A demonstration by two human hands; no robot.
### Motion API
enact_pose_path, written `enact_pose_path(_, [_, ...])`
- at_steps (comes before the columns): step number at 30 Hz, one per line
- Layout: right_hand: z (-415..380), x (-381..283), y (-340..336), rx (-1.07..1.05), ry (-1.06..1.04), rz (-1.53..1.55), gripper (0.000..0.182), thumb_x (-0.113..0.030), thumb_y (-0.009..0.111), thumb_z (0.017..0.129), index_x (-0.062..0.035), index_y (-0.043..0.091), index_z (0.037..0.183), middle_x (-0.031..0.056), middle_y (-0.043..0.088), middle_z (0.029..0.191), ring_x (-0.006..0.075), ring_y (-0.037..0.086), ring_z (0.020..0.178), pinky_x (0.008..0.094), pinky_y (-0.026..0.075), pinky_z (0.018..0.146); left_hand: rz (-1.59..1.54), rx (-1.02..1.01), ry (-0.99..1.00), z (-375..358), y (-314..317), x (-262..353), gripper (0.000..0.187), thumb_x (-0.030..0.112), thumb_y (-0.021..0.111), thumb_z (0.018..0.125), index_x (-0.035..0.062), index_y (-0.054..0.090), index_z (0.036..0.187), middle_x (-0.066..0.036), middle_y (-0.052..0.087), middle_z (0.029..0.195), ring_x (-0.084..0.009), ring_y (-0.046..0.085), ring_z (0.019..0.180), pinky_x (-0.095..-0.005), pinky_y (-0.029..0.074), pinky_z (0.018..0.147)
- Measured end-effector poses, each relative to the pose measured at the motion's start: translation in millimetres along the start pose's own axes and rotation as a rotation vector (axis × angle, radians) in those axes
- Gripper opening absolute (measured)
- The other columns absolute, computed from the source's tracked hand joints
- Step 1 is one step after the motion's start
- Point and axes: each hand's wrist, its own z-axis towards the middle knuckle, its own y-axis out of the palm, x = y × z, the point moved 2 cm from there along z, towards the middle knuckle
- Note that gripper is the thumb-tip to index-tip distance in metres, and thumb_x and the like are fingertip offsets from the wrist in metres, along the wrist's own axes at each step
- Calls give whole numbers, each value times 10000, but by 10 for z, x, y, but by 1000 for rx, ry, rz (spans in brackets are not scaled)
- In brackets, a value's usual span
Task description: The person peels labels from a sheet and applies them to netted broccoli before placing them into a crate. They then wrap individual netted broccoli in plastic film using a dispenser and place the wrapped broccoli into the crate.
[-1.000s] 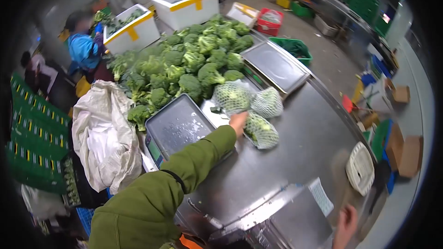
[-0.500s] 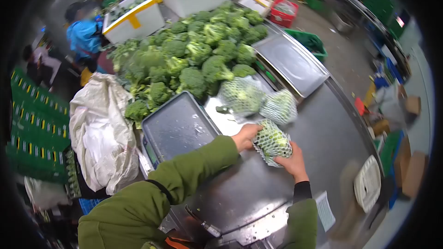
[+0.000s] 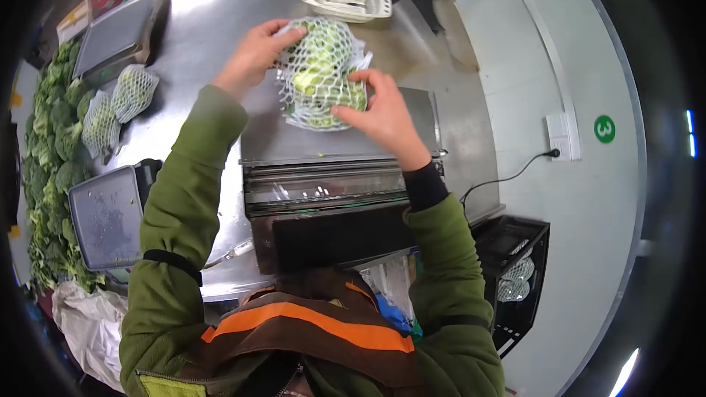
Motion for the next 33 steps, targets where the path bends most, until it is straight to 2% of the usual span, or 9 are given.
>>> enact_pose_path(2, [-198, 491, -25, -10, 148, 283, 554, -206, 848, 730, -15, 558, 1161, 107, 538, 1134, 127, 606, 809, 248, 514, 672, 332, -65, -41, 189, 214, -340, 466, 304, 713, 892, 9, 593, 1233, -49, 678, 1015, -127, 639, 893, -287, 512, 780])
enact_pose_path(9, [-854, 905, -58, -79, 305, 490, 688, -248, 828, 784, -21, 428, 1296, 116, 608, 1101, 127, 628, 784, 275, 546, 616, 352, -77, -202, -151, 405, -794, 654, 444, 681, 889, -51, 549, 1296, -162, 660, 1162, -193, 633, 1020, -314, 500, 866])
enact_pose_path(12, [-962, 1000, -466, -97, 196, 340, 575, -298, 763, 853, -76, 494, 1311, 106, 634, 1060, 143, 647, 798, 282, 539, 641, 504, 151, 22, -521, 331, -690, 617, 433, 648, 921, -39, 548, 1306, -166, 654, 1186, -213, 632, 1043, -300, 505, 857])
enact_pose_path(16, [-1356, 1639, -1199, 1, 165, -189, 242, -183, 744, 827, -75, 637, 1016, 64, 652, 893, 198, 650, 784, 316, 519, 691, 917, 389, 209, -1419, -436, -641, 255, 207, 712, 886, 45, 703, 1082, -72, 685, 1068, -169, 643, 935, -297, 517, 774])
enact_pose_path(19, [-1448, 1803, -1238, -46, -162, -596, 176, -157, 750, 758, -108, 645, 890, 59, 603, 846, 260, 607, 813, 365, 511, 701, 1302, 70, 323, -1981, -458, -599, 224, 142, 774, 770, 84, 721, 980, -69, 626, 902, -238, 616, 838, -353, 513, 721])
enact_pose_path(24, [-1163, 1451, -754, -157, -524, -524, 167, -158, 730, 749, -127, 640, 886, 45, 565, 861, 272, 571, 886, 393, 492, 725, 1484, -377, 647, -2052, 19, -483, 247, 131, 751, 722, 106, 709, 965, -32, 605, 903, -242, 572, 862, -355, 511, 746])
enact_pose_path(28, [-1253, 1289, -547, -82, -704, -375, 97, -95, 663, 839, -68, 624, 923, 68, 624, 940, 296, 587, 881, 371, 487, 731, 1382, -361, 731, -2068, 87, -646, 180, 96, 740, 742, 72, 677, 908, -50, 629, 903, -252, 577, 881, -366, 512, 757])
enact_pose_path(30, [-1453, 1376, -594, -183, -238, 20, 57, -99, 622, 913, -50, 614, 941, 91, 649, 925, 263, 633, 830, 343, 486, 714, 1203, -303, 470, -2226, 97, -659, 106, 90, 731, 781, 56, 673, 863, -69, 645, 930, -270, 595, 895, -372, 515, 784])
enact_pose_path(33, [-1425, 955, -1210, -461, -30, 98, 96, -137, 593, 958, -42, 603, 949, 99, 656, 874, 216, 663, 799, 318, 492, 702, 912, -408, 164, -2481, 487, 25, 51, 81, 680, 864, 39, 661, 887, -80, 663, 885, -248, 642, 878, -339, 510, 785])
